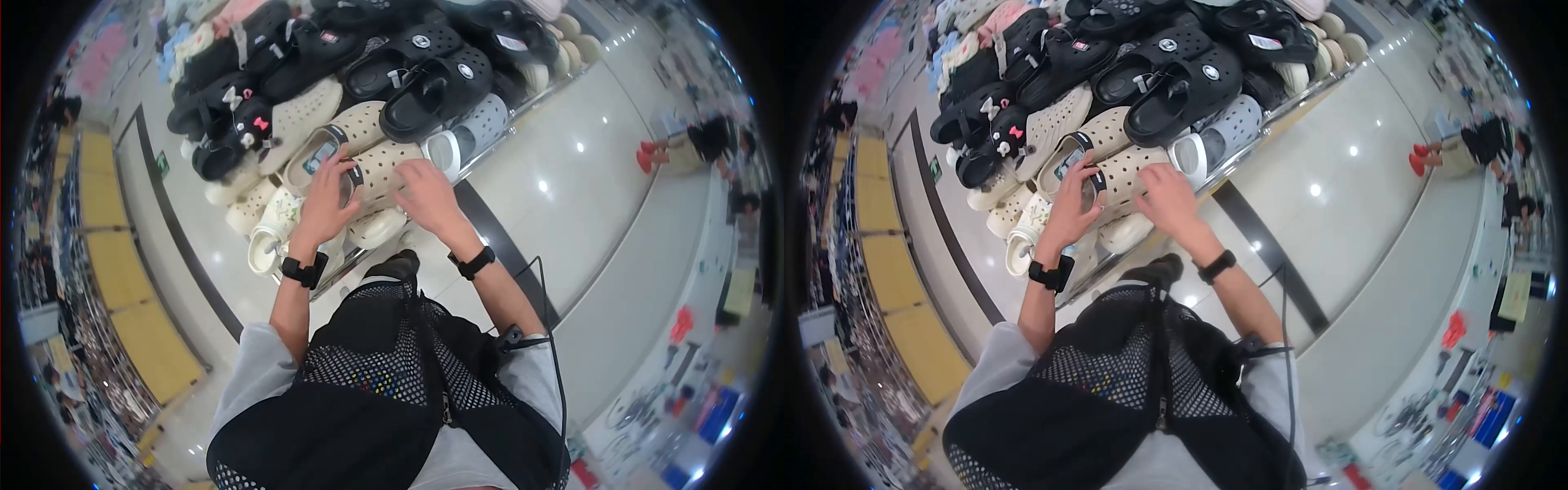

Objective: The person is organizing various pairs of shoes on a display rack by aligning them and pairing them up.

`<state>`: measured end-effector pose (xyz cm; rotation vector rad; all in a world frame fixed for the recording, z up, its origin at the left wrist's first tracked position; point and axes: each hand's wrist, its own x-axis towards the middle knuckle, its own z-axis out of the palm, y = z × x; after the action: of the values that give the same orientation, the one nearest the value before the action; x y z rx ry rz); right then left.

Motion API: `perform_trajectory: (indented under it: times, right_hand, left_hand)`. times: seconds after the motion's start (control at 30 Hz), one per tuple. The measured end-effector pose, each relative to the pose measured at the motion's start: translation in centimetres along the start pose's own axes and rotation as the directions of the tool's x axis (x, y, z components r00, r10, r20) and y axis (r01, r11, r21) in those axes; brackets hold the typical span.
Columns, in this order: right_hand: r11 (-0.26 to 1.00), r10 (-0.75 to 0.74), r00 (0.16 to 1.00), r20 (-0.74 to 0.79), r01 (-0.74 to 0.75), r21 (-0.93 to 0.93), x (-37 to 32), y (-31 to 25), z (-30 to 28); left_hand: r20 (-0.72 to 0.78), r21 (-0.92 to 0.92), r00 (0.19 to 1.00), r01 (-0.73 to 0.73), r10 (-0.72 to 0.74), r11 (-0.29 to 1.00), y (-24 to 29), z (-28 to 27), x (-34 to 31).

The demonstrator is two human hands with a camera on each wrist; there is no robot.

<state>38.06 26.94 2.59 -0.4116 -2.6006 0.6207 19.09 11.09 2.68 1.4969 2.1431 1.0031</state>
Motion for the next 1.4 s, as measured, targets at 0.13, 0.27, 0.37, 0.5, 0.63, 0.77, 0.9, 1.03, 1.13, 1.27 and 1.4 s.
perform_trajectory:
  times: [0.13, 0.27, 0.37, 0.5, 0.63, 0.77, 0.9, 1.03, 1.13, 1.27, 1.4]
  right_hand:
    - [0.951, 0.31, 0.95, 0.043, -0.311, 0.0, 2.1, 2.7, -1.9]
    - [0.863, 0.413, 0.899, 0.146, -0.437, 0.253, 3.3, 5.2, -1.8]
    - [0.852, 0.388, 0.902, 0.19, -0.43, 0.298, 4.0, 5.7, -1.2]
    - [0.835, 0.363, 0.852, 0.376, -0.477, 0.274, 6.2, 5.8, -2.5]
    - [0.865, 0.325, 0.869, 0.372, -0.432, 0.254, 6.3, 7.4, 0.2]
    - [0.892, 0.421, 0.843, 0.336, -0.451, 0.015, 6.7, 6.1, -0.1]
    - [0.886, 0.447, 0.828, 0.338, -0.461, -0.044, 7.0, 5.3, -0.9]
    - [0.937, 0.343, 0.902, 0.261, -0.348, -0.028, 6.4, 5.9, -0.8]
    - [0.849, 0.292, 0.792, 0.537, -0.472, 0.235, 6.9, 8.4, -2.7]
    - [0.436, 0.218, 0.679, 0.701, -0.711, 0.552, 7.1, 10.5, -9.4]
    - [0.548, 0.384, 0.797, 0.467, -0.604, 0.579, 7.4, 16.0, -15.2]
  left_hand:
    - [-0.076, 0.107, 0.997, 0.028, -0.02, 0.994, 1.9, 0.1, -0.1]
    - [-0.096, 0.102, 0.995, -0.014, 0.023, 0.995, 2.7, -0.9, -0.2]
    - [-0.156, 0.015, 0.988, 0.003, -0.001, 1.0, 3.1, -0.6, -0.5]
    - [-0.181, -0.074, 0.981, 0.055, -0.068, 0.996, 3.4, -0.5, -0.7]
    - [-0.2, -0.089, 0.974, 0.088, -0.104, 0.992, 3.8, -0.5, -0.4]
    - [-0.192, -0.088, 0.97, 0.135, -0.15, 0.987, 4.2, -0.2, -0.3]
    - [-0.195, -0.087, 0.961, 0.182, -0.196, 0.979, 5.2, -0.2, 0.3]
    - [-0.179, -0.04, 0.956, 0.23, -0.234, 0.972, 5.2, -0.2, 0.5]
    - [-0.175, -0.013, 0.958, 0.226, -0.225, 0.974, 5.4, -0.6, 0.6]
    - [-0.148, 0.099, 0.966, 0.226, -0.21, 0.969, 6.2, -1.0, 1.5]
    - [-0.266, 0.062, 0.961, 0.09, -0.07, 0.994, 8.7, -1.1, 4.8]
